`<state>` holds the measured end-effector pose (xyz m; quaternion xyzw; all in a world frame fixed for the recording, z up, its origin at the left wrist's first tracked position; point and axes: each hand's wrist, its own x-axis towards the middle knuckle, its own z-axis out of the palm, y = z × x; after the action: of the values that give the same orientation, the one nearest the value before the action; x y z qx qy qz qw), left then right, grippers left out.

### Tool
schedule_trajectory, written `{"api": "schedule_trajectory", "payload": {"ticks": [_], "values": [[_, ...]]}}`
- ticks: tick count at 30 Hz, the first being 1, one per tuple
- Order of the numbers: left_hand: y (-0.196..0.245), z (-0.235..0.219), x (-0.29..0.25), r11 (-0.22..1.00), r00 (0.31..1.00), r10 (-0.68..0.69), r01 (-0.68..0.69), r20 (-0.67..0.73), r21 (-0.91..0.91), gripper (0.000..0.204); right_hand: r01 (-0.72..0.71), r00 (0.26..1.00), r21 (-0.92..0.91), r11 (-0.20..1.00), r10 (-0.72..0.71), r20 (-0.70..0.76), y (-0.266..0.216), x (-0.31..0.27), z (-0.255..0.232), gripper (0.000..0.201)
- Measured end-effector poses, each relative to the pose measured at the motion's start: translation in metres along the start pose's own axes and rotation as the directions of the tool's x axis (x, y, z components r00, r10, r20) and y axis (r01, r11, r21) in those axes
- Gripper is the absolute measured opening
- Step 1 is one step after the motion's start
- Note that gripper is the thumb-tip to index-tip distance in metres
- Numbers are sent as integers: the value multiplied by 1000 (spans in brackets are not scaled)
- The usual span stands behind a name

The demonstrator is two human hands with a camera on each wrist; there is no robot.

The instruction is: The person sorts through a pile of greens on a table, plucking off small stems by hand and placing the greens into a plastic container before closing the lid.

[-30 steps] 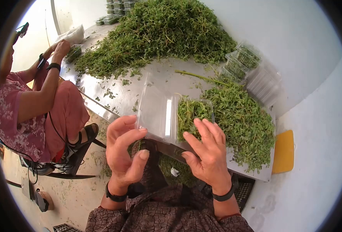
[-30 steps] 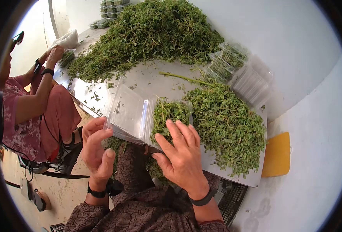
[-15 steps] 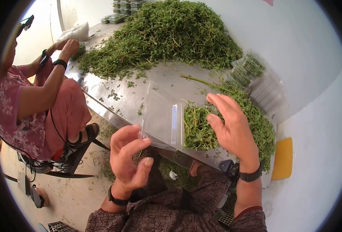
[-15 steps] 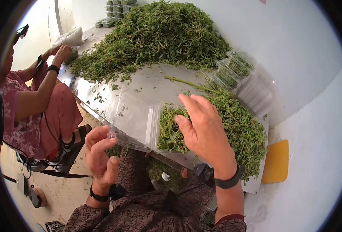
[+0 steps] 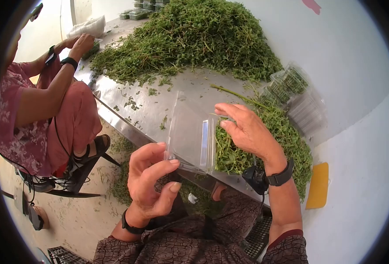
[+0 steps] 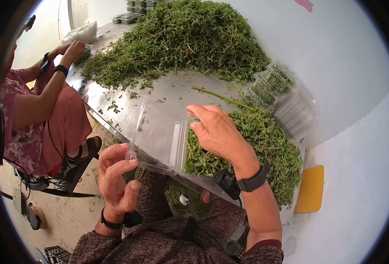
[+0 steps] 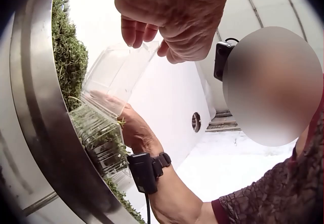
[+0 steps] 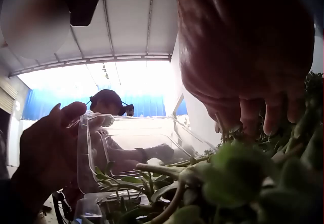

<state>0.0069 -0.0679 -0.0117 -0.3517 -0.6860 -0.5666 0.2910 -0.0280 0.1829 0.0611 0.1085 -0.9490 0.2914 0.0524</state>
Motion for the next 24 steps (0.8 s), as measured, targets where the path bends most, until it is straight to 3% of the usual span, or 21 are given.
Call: {"api": "schedule_trajectory", "payload": {"ticks": [3, 6, 12, 14, 15, 17, 20, 24], "values": [[-1, 1, -1, 1000, 1000, -4, 4, -9, -6, 32, 62, 998, 14, 998, -61, -13, 1, 2, 2, 37], [-1, 2, -1, 1000, 1000, -1, 0, -12, -8, 32, 25, 999, 37, 999, -26, 26, 2, 2, 3, 37], [0, 1, -4, 1000, 1000, -23, 23, 4, 0, 31, -13, 997, 129, 992, 22, -68, 4, -1, 5, 35], [-1, 1, -5, 999, 999, -47, 47, 14, 0, 34, 114, 969, -47, 992, -122, -217, 8, 0, 7, 37], [-1, 2, -4, 999, 999, -40, 40, 9, 2, 34, 113, 968, -47, 993, -120, -218, 7, -2, 7, 37], [0, 2, -4, 1000, 999, -31, 31, 8, 3, 34, 113, 970, -239, 964, -159, -184, 3, -11, 6, 40], [3, 2, -3, 1000, 1000, -21, 21, 17, 9, 34, 107, 947, -180, 978, -155, -282, -15, -37, -4, 45], [11, 6, -2, 1000, 999, 10, -11, 39, 12, 35, 152, 957, -69, 986, -165, -239, -45, -80, -2, 49]]}}
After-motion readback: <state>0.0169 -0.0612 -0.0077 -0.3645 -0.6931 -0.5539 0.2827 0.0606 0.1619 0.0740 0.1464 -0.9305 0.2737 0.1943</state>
